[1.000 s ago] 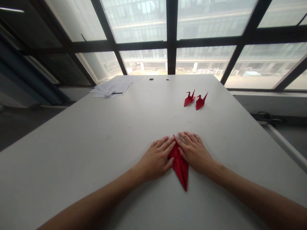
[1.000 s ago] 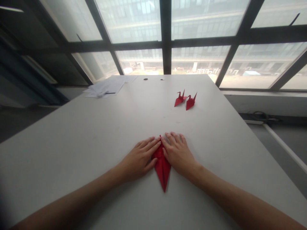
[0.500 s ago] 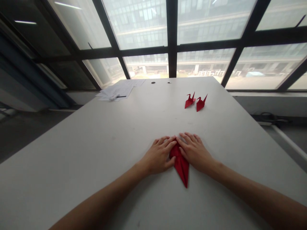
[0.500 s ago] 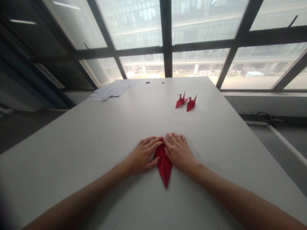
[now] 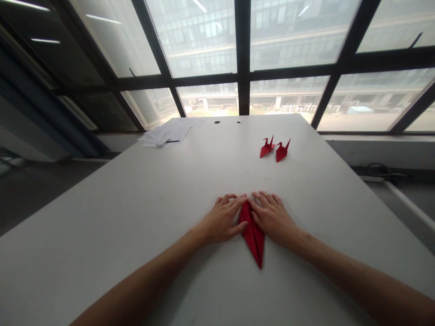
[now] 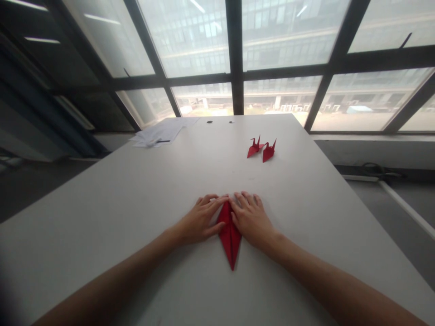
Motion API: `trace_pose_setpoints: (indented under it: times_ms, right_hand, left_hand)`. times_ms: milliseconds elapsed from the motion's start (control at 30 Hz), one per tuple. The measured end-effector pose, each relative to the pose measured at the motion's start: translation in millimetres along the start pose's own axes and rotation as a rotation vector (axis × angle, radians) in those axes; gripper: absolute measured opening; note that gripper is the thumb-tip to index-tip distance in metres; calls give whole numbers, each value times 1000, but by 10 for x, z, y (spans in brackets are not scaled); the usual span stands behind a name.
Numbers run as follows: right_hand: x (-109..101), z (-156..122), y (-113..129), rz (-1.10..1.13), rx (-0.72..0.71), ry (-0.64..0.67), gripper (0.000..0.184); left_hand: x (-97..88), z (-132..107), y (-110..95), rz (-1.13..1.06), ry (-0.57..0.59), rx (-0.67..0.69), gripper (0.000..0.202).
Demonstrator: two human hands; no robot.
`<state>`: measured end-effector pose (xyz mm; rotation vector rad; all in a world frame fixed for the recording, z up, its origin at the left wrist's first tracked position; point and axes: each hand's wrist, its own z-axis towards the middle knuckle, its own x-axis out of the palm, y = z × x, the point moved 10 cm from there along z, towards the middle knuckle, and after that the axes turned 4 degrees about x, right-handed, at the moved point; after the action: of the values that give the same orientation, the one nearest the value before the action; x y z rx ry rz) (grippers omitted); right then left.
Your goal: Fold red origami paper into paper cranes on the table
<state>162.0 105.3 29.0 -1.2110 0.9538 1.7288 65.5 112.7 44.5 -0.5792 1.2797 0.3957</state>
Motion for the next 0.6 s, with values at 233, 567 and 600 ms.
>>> trace_pose_setpoints:
  times_ms: [233, 567, 600]
  right_hand:
    - [16, 6, -7, 7, 4, 0, 44]
    - [16, 1, -19, -3, 10, 28, 44]
    - [12, 1, -19, -5, 11, 28, 44]
  left_hand:
    - [35, -145, -74, 80, 63, 68, 62]
    - [72, -108, -108, 83, 100, 84, 66]
    - [71, -109, -112, 84, 101, 83, 67]
